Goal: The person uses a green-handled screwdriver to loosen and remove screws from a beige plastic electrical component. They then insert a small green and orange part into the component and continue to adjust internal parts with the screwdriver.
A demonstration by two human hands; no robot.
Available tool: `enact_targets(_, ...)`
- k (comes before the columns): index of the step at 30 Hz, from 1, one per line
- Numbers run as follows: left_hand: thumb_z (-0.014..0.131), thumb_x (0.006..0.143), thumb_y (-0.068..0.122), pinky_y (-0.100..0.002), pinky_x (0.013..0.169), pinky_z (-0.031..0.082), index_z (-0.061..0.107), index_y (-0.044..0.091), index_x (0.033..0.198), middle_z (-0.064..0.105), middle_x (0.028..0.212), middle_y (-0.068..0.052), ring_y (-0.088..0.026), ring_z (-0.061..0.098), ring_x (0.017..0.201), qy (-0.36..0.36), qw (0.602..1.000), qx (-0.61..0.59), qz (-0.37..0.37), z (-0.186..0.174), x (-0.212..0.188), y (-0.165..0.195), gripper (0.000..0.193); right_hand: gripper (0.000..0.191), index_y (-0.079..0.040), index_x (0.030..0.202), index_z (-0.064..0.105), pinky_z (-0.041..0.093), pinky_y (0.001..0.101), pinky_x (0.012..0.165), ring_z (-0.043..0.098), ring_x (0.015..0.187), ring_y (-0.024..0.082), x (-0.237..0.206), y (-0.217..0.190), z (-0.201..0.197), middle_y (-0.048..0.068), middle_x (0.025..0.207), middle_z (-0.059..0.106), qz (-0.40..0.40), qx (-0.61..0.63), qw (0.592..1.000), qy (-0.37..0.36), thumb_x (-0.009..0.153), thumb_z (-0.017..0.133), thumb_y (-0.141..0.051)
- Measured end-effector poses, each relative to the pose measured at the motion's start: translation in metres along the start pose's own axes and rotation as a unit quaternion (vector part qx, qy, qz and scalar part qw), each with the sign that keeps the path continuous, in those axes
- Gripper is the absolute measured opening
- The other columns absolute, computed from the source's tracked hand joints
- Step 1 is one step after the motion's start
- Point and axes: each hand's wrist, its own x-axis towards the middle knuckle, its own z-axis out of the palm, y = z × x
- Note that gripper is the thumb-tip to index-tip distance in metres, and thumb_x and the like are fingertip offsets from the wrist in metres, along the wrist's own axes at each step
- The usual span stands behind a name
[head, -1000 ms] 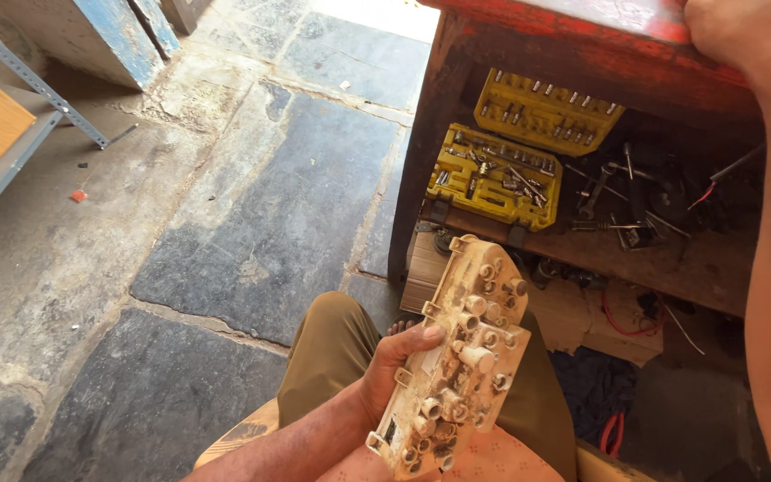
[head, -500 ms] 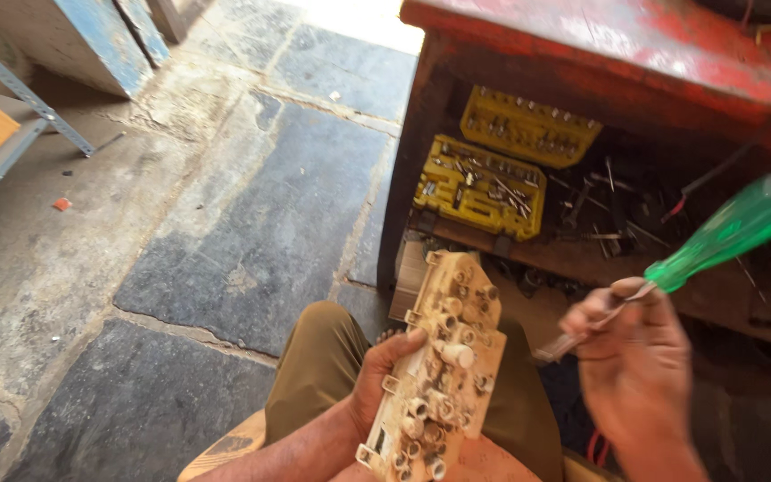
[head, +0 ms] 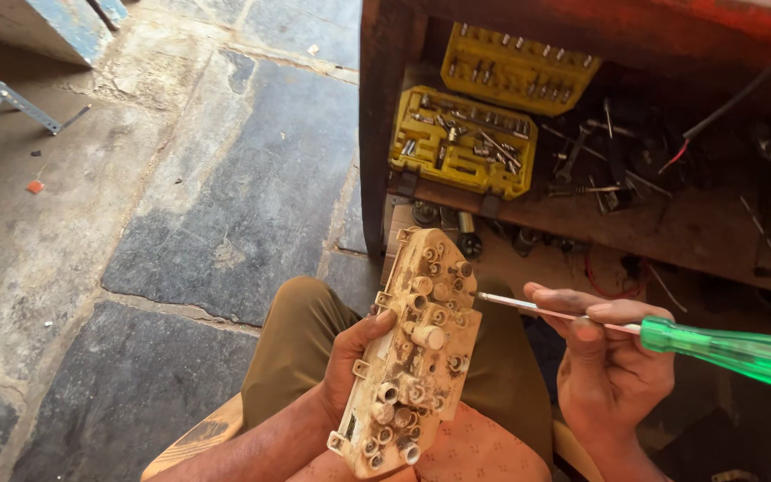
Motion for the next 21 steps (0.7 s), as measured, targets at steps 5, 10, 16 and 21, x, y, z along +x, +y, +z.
enact_targets(5, 0.056, 0.102, 0.023, -0.052, 0.095, 0.063, 0.043, -0.002, 0.153, 0.066, 0.13, -0.027, -0.036, 0.073, 0.111, 0.008, 1.0, -0.016, -0.008, -0.0031, -0.0012, -0.0025, 0.059, 0.014, -0.003, 0.127, 0.048, 0.061, 0.047, 0.1, 0.073, 0.115, 0.034, -0.0012, 0.0043, 0.0005, 0.025, 0.113, 0.071, -0.01, -0.005, 1.0, -0.012, 0.115, 0.054, -0.005)
enact_targets(10, 0.056, 0.102, 0.023, -0.049, 0.092, 0.064, 0.042, -0.004, 0.153, 0.067, 0.129, -0.029, -0.035, 0.074, 0.109, 0.009, 1.0, -0.015, -0.003, 0.0004, -0.0013, -0.0023, 0.058, 0.012, -0.003, 0.125, 0.048, 0.06, 0.0484, 0.1, 0.073, 0.116, 0.035, -0.0012, 0.0066, -0.0014, 0.026, 0.113, 0.071, 0.0, -0.001, 1.0, -0.021, 0.114, 0.054, -0.005)
enact_targets(16, 0.057, 0.101, 0.023, -0.049, 0.092, 0.065, 0.043, -0.003, 0.152, 0.067, 0.127, -0.028, -0.035, 0.074, 0.107, 0.018, 1.0, -0.004, 0.001, 0.0021, -0.0013, -0.0058, 0.059, 0.014, -0.003, 0.126, 0.048, 0.061, 0.0484, 0.1, 0.073, 0.116, 0.035, -0.001, 0.0037, -0.0027, 0.026, 0.113, 0.071, -0.003, -0.009, 0.999, -0.033, 0.114, 0.054, -0.005)
enact_targets(21, 0.056, 0.102, 0.023, -0.049, 0.093, 0.065, 0.042, -0.004, 0.153, 0.067, 0.128, -0.028, -0.035, 0.074, 0.107, 0.02, 1.0, -0.017, -0.006, 0.0001, -0.0016, -0.0065, 0.059, 0.014, -0.003, 0.126, 0.048, 0.061, 0.048, 0.098, 0.074, 0.114, 0.034, 0.0013, 0.0006, -0.0024, 0.025, 0.111, 0.072, -0.001, -0.018, 0.999, -0.041, 0.114, 0.054, -0.006)
